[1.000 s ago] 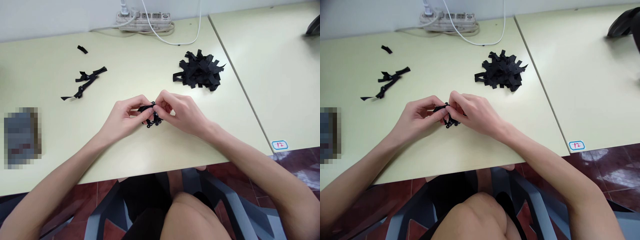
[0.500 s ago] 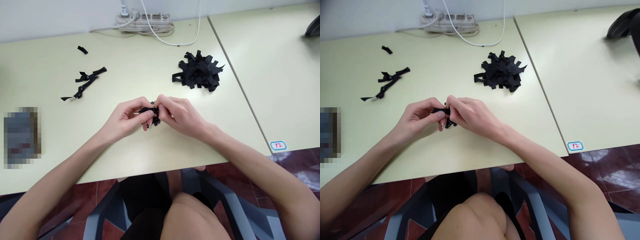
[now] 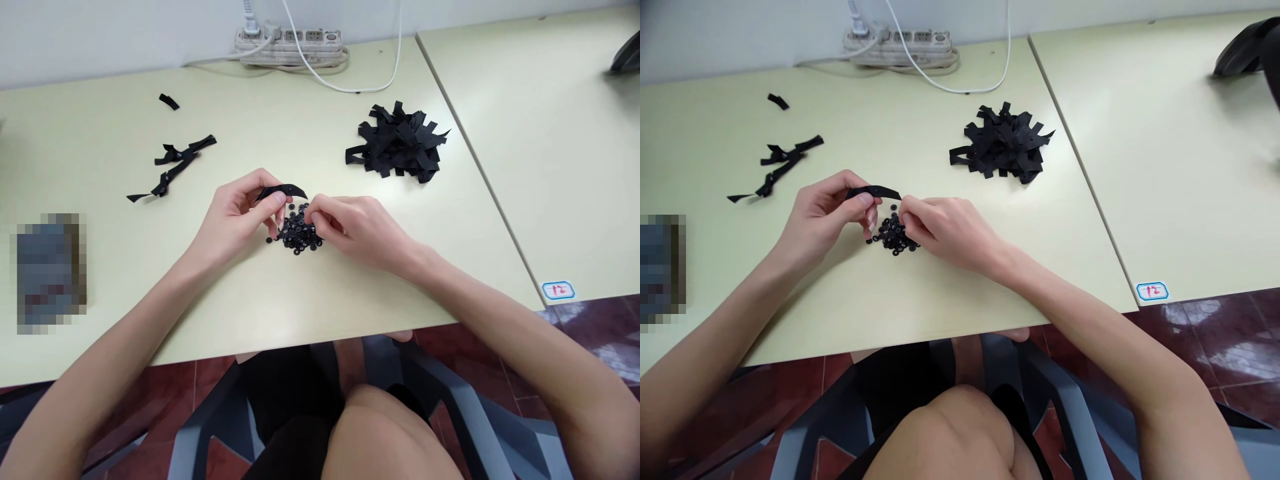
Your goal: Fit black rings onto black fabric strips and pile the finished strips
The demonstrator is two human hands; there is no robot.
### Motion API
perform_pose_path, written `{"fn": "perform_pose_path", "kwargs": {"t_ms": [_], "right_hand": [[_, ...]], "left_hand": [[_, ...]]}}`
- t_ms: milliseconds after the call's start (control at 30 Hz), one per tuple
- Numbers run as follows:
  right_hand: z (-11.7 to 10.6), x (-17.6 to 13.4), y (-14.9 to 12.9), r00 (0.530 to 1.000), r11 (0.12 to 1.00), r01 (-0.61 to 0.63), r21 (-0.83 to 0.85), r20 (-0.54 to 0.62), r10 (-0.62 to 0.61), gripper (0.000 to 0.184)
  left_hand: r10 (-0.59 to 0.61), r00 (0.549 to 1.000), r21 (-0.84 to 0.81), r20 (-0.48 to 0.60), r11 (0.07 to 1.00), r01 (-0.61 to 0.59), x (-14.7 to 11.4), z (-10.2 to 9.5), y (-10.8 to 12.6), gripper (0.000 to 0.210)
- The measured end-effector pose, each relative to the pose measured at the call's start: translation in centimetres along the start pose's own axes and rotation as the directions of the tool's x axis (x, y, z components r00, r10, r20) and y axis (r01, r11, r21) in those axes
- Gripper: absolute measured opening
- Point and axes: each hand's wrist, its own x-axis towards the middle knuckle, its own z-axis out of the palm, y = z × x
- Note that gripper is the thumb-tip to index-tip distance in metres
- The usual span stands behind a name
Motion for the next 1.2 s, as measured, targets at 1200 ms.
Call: {"fn": "perform_pose_path", "kwargs": {"t_ms": [1200], "right_hand": [[0.02, 0.17, 0.56, 0.981, 0.981, 0.189, -0.031, -0.032, -0.190, 0.021]], "left_hand": [[-0.036, 0.998, 0.238, 0.053, 0.971, 0.023, -0.16, -0.34, -0.38, 0.032]]}}
